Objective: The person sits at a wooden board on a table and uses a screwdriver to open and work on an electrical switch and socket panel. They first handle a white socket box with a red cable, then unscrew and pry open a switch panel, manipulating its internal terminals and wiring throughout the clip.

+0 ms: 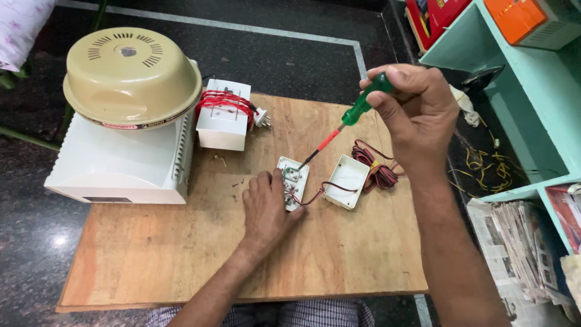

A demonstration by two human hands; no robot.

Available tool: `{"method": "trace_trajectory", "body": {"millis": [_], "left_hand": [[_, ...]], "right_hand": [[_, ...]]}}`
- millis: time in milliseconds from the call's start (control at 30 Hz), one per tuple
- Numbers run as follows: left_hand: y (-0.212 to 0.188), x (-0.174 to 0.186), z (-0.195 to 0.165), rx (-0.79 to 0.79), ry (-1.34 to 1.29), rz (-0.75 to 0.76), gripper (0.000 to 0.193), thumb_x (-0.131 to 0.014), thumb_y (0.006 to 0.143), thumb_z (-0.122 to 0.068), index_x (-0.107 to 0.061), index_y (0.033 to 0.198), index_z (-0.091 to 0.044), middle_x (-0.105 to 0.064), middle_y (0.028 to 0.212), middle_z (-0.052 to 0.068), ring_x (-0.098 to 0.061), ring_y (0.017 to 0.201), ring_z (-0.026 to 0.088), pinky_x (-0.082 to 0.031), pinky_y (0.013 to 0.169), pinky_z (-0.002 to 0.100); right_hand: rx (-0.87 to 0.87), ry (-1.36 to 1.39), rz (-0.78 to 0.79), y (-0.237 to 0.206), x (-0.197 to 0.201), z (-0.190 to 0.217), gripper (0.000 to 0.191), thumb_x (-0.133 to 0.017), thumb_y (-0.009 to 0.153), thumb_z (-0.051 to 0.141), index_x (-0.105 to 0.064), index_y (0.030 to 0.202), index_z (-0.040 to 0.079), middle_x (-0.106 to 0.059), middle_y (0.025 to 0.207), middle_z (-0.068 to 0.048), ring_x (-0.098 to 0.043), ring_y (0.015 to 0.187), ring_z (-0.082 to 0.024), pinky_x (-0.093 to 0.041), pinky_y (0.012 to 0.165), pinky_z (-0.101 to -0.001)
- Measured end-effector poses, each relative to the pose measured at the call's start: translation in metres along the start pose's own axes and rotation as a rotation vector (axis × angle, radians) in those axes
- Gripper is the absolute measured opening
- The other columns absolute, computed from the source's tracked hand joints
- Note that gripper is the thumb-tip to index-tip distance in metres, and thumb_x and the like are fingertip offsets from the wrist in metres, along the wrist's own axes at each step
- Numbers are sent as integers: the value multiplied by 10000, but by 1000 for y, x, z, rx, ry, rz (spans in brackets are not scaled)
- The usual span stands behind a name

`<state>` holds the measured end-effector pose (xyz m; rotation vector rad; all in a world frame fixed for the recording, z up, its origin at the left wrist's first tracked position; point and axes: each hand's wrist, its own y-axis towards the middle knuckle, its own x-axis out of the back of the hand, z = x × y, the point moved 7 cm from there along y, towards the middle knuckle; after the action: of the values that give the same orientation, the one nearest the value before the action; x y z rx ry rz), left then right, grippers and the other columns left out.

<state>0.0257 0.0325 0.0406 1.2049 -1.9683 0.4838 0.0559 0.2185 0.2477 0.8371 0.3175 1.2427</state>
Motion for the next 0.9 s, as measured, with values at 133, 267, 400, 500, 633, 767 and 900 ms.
{"method": "trace_trajectory", "body": {"millis": [133,267,400,500,633,767,900], "left_hand": [[-4,1,2,-87,4,-97,919,-912,645,-347,-511,1401,-12,-485,1279,225,-446,1186,389,-363,941,522],[-3,-5,5,-62,10,-74,903,-899,647,-343,-517,1394,-10,-483,1288,219,-444,1197,385,-359,950,524],[-3,-6,6,-61,9,-82,896,-896,651,-353,-523,1383,5,-485,1277,219,-443,1196,387,-361,954,523],[-3,-6,6,-76,13,-100,882,-898,643,-349,-537,1368,0,-486,1285,221,-447,1191,385,-362,944,524],[-4,-5,5,-80,10,-116,878,-897,644,-348,-540,1365,5,-495,1264,215,-453,1182,383,-365,940,519],[-5,-1,2,-83,15,-111,887,-893,653,-340,-540,1399,-14,-511,1209,203,-468,1140,370,-371,918,510],[-3,2,-2,-101,43,-99,863,-897,646,-347,-570,1379,-29,-528,1163,201,-481,1101,359,-384,877,499]], "right_hand": [[-24,48,47,3,6,-7,212,-721,1089,-61,-558,1190,31,-693,1250,-177,-727,1123,-196,-641,987,-324],[-17,32,13,4,7,-8,205,-735,1088,-87,-567,1145,17,-653,1160,-130,-723,1091,-194,-650,975,-342],[37,8,46,3,-3,-4,244,-747,1076,-97,-547,1149,23,-609,1134,-102,-698,1083,-179,-648,965,-332],[-3,54,82,2,-8,-4,253,-722,1078,-90,-524,1176,33,-653,1197,-135,-713,1098,-193,-650,971,-334],[-43,66,56,3,-8,-7,249,-717,1081,-99,-522,1169,29,-658,1160,-141,-731,1073,-208,-665,957,-357],[-8,19,38,1,-6,-5,257,-718,1102,-111,-515,1172,30,-628,1159,-134,-722,1079,-203,-666,965,-354],[-6,45,67,-2,-8,-4,285,-714,1089,-110,-492,1187,39,-670,1196,-162,-725,1075,-208,-657,946,-338]]}}
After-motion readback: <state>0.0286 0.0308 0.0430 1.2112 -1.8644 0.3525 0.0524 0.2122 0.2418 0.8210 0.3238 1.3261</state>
